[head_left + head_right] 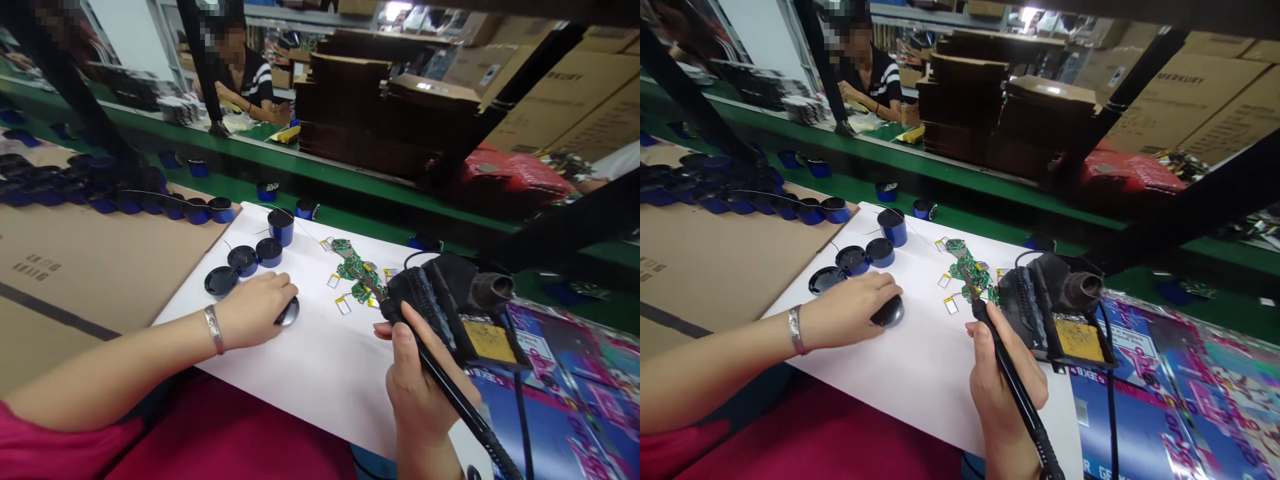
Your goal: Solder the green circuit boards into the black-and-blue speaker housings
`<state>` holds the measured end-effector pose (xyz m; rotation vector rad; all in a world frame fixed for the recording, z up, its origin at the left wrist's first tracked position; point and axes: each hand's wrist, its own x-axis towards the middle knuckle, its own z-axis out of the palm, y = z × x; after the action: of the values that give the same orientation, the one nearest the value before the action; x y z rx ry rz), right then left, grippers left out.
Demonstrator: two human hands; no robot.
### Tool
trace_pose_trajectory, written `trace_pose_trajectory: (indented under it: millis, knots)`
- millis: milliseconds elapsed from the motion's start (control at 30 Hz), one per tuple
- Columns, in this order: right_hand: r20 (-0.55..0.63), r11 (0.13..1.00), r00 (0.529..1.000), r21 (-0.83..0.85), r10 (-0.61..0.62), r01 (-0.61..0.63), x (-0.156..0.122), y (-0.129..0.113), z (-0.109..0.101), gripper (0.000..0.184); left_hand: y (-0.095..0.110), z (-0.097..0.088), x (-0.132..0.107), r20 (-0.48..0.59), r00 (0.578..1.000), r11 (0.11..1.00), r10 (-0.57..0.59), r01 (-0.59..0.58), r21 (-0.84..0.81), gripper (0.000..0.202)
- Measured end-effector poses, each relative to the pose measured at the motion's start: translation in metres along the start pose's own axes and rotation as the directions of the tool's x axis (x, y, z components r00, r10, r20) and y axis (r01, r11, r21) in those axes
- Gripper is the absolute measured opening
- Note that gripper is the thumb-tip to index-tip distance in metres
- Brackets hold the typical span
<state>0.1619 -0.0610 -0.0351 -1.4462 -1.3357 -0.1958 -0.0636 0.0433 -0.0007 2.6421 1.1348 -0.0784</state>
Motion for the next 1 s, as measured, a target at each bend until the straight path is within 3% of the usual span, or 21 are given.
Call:
trace_pose_trajectory:
  millis: [167, 267, 367, 533, 633, 733, 867, 1000]
  knots:
    - [-0.065, 0.998, 0.996, -0.028, 0.056, -0.058, -0.005, -0.006, -0.014, 0.027, 0.033, 0.004, 0.018, 0.034, 0.992, 0.963, 0.12, -0.108, -0.247, 0.061]
    - [-0.091, 0.989, 0.985, -0.005, 0.146, -0.147, -0.004, -0.012, -0.022, 0.024, 0.039, 0.002, 0.046, 0.009, 1.0, 0.945, 0.01, -0.007, -0.328, 0.054]
    - [-0.108, 0.97, 0.964, 0.056, 0.243, -0.238, -0.002, -0.018, -0.024, 0.023, 0.045, 0.004, 0.083, 0.002, 0.994, 0.961, -0.105, 0.102, -0.256, 0.037]
    - [-0.119, 0.949, 0.949, 0.158, 0.293, -0.273, -0.004, -0.024, -0.021, 0.022, 0.059, 0.015, 0.122, 0.072, 0.992, 0.985, -0.1, 0.109, -0.135, 0.023]
    - [-0.04, 0.939, 0.957, 0.208, 0.286, -0.272, -0.009, -0.021, -0.02, 0.023, 0.057, 0.014, 0.118, 0.124, 0.99, 0.994, -0.066, 0.075, -0.074, 0.014]
    - [0.046, 0.941, 0.966, 0.217, 0.256, -0.26, -0.012, -0.013, -0.018, 0.026, 0.044, 0.001, 0.102, 0.12, 0.993, 0.999, 0.019, -0.014, -0.046, 0.013]
    - [0.11, 0.977, 0.984, 0.147, 0.141, -0.156, -0.007, -0.001, -0.007, 0.021, 0.026, -0.022, 0.076, 0.019, 0.989, 0.988, 0.147, -0.146, -0.051, 0.012]
    - [0.146, 0.995, 0.989, 0.1, -0.011, -0.004, 0.004, 0.005, 0.007, 0.027, 0.016, -0.034, 0.06, -0.116, 0.934, 0.928, 0.338, -0.351, -0.122, 0.01]
